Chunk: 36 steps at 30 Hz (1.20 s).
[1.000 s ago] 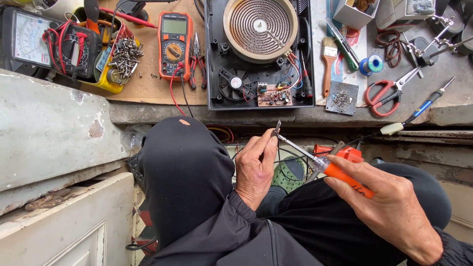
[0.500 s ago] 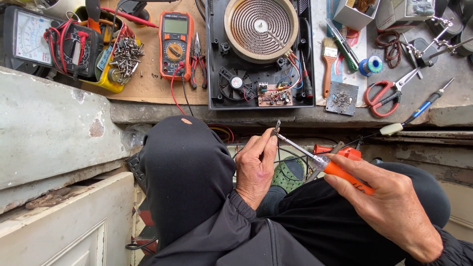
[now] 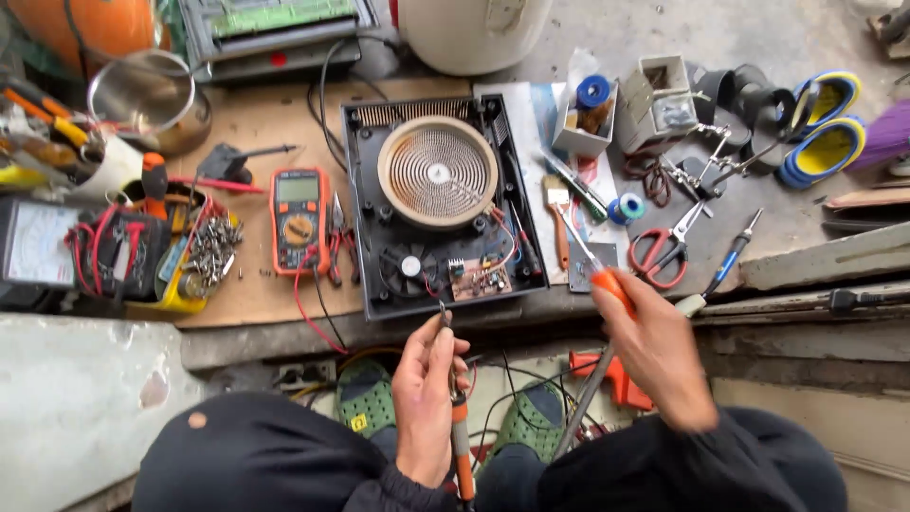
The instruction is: Filing a small metal component and using a soldering iron to perform a repair on an electronic device.
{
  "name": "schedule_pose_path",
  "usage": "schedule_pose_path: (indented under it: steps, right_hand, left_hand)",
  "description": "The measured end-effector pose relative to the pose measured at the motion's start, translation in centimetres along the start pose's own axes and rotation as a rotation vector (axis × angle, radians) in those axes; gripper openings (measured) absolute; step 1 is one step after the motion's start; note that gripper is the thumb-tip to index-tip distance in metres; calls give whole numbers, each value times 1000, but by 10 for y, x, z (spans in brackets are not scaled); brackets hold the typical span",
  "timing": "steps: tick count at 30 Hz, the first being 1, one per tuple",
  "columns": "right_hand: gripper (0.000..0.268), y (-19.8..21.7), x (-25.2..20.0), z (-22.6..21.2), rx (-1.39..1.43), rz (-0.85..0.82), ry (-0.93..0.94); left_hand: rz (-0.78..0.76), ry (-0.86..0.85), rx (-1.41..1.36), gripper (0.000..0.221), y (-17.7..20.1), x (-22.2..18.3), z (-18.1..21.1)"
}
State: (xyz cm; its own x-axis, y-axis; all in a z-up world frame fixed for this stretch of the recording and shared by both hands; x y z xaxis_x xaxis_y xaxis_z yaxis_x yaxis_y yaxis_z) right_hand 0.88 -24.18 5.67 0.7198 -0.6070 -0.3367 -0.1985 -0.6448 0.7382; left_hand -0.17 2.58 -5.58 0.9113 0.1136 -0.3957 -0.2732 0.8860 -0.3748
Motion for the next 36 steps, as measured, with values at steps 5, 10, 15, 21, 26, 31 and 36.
schedule_pose_path:
  steps: [5, 10, 15, 21, 26, 31, 36]
  right_hand:
    - [45, -112, 161, 60, 128, -77, -76]
    - [51, -134, 169, 51, -36, -37, 137]
    - [55, -96, -23, 2, 316, -312, -169]
    - [42, -135, -87, 71, 634, -505, -370]
    - [41, -133, -90, 78, 651, -507, -276]
    - [40, -132, -93, 76, 610, -480, -218]
    - [40, -130, -97, 78, 583, -462, -224]
  left_hand:
    - [-38, 105, -63, 42, -12, 0, -2]
    - [-33, 218, -151, 42, -23, 0, -3]
    - [6, 75, -325, 44, -25, 16, -15]
    - [-59, 8, -281, 48, -24, 12, -19]
    - [-52, 35, -232, 42, -16, 5, -8]
    - [-86, 4, -265, 38, -8, 7, -9]
    - [-54, 2, -197, 24, 0, 17, -7]
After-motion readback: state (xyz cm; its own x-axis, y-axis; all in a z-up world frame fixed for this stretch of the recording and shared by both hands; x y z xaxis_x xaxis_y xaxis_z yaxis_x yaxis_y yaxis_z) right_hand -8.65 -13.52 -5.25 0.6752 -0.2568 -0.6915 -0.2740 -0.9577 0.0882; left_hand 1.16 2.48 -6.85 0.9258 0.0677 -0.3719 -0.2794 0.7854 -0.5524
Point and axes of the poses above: each hand's wrist, its own x-axis towards the middle knuckle, its own y-axis out of the back of the hand, z = x × y, the point moved 8 cm from there along x, towards the middle knuckle, and after that the axes turned 14 degrees about -y, right-handed, at the moved point
